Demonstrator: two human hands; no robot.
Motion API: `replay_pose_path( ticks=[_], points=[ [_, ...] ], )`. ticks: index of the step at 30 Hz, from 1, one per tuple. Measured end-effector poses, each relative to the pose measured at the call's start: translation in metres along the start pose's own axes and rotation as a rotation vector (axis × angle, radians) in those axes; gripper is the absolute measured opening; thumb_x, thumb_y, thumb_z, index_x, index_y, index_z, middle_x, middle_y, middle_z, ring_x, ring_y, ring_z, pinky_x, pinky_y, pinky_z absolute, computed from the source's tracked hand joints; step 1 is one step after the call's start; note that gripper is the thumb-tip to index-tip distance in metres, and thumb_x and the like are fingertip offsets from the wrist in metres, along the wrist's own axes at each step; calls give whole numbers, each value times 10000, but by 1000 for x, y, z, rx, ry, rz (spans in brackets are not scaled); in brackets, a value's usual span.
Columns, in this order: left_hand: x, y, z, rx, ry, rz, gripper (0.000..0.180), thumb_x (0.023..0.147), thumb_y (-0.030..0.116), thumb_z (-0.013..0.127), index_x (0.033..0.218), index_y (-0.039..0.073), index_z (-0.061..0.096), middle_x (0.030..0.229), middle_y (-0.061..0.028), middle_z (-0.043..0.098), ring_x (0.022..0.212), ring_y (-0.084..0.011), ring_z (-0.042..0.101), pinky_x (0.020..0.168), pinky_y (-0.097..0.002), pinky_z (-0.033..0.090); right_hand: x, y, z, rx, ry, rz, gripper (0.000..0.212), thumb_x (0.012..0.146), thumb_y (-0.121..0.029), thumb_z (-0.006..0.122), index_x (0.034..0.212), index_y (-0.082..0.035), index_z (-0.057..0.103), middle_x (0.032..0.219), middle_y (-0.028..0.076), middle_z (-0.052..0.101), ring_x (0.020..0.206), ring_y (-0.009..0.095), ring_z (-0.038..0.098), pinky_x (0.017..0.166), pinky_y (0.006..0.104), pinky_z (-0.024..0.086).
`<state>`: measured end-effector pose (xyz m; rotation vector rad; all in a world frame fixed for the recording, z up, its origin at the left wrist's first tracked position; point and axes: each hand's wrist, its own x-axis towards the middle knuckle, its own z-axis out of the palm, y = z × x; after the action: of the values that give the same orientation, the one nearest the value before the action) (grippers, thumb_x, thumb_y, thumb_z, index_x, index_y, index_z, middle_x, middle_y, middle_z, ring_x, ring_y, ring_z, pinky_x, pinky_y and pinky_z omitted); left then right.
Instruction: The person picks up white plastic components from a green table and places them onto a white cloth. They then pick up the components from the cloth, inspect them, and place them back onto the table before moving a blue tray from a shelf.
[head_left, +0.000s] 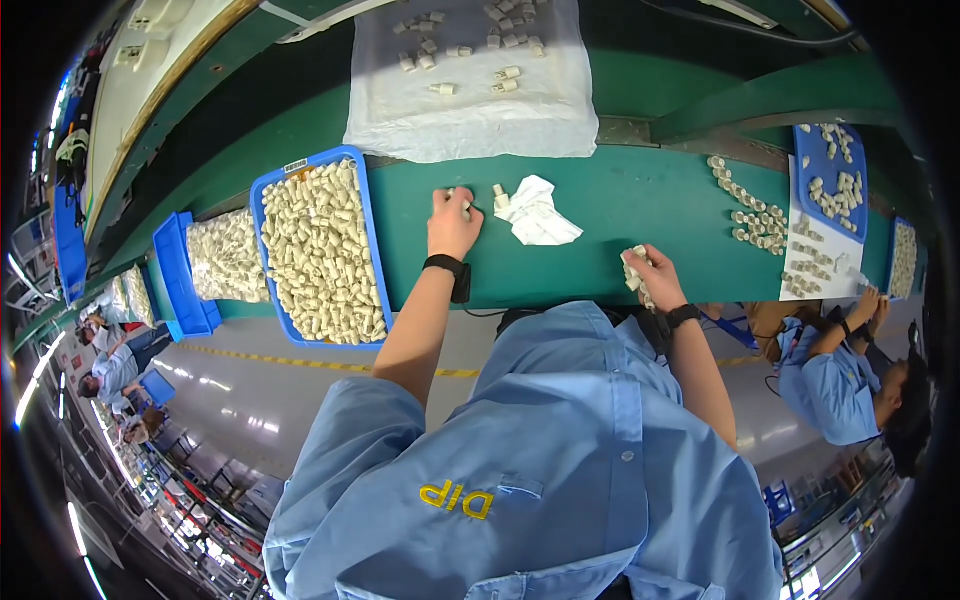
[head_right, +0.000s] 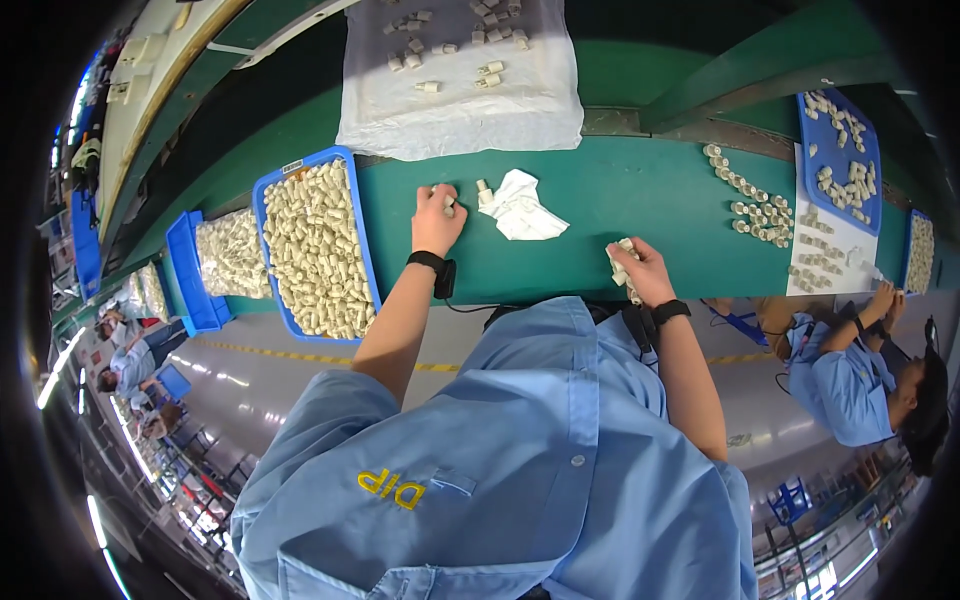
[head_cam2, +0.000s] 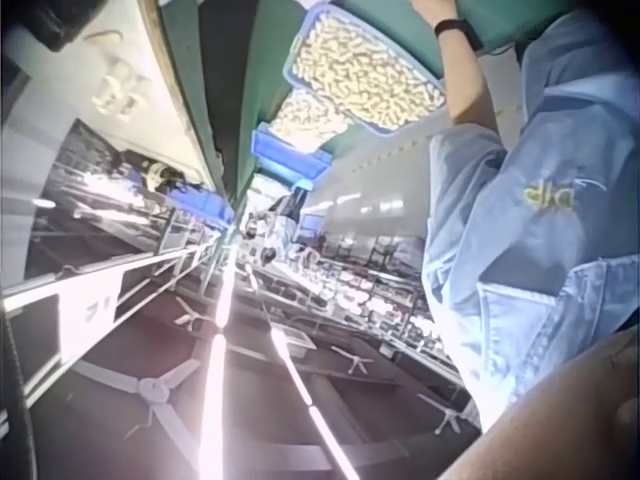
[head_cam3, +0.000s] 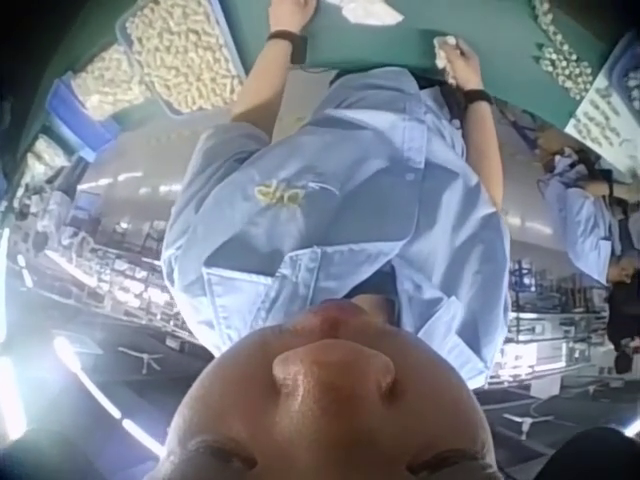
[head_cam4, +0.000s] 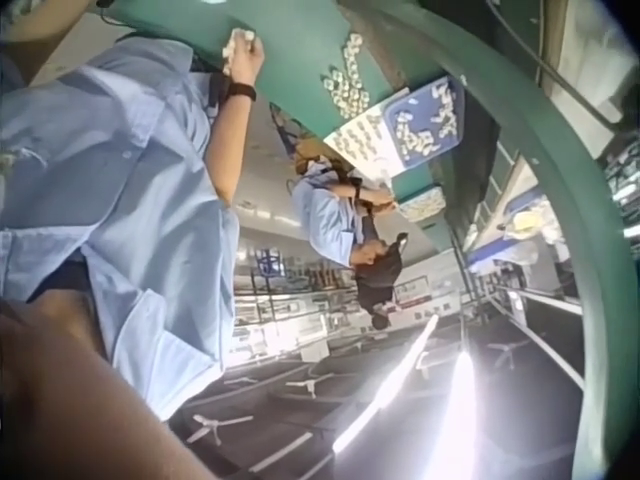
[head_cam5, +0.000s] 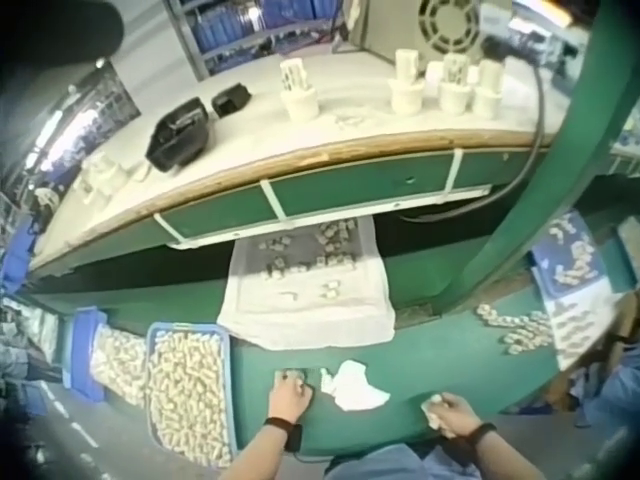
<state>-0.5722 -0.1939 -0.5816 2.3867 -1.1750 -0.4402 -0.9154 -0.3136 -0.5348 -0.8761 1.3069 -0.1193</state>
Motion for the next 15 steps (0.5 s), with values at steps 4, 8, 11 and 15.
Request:
replay_pose_path(
  ticks=[4,8,11,15],
  points=[
    [4,5,-7,-137,-41,67,251,757,124,678,994,139,598,1036,-131,520,854,-347,603,722,-427,530,2,1,-1,2,4,-38,236,854,-289,715,860,-72,622,740,-46,576,618,40,499,537,215,377],
    [14,25,-4,-180,-158,145,296,757,106,701,1033,135,598,1056,-129,520,879,-340,598,758,-412,521,5,4,-1,10,12,-88,206,870,-273,692,836,-91,601,688,-36,564,508,44,475,429,215,332],
    [26,32,-5,-187,-278,166,318,758,116,712,1052,143,594,1073,-132,514,888,-353,598,779,-418,516,3,-1,1,9,10,-91,192,878,-263,681,827,-100,592,666,-32,560,461,46,466,381,215,312],
    [33,38,-2,-159,-442,194,357,751,145,728,1077,154,583,1093,-139,500,900,-377,599,809,-435,508,7,5,-5,10,8,-85,199,872,-262,691,843,-85,604,701,-35,569,531,45,484,449,213,339]
  ],
)
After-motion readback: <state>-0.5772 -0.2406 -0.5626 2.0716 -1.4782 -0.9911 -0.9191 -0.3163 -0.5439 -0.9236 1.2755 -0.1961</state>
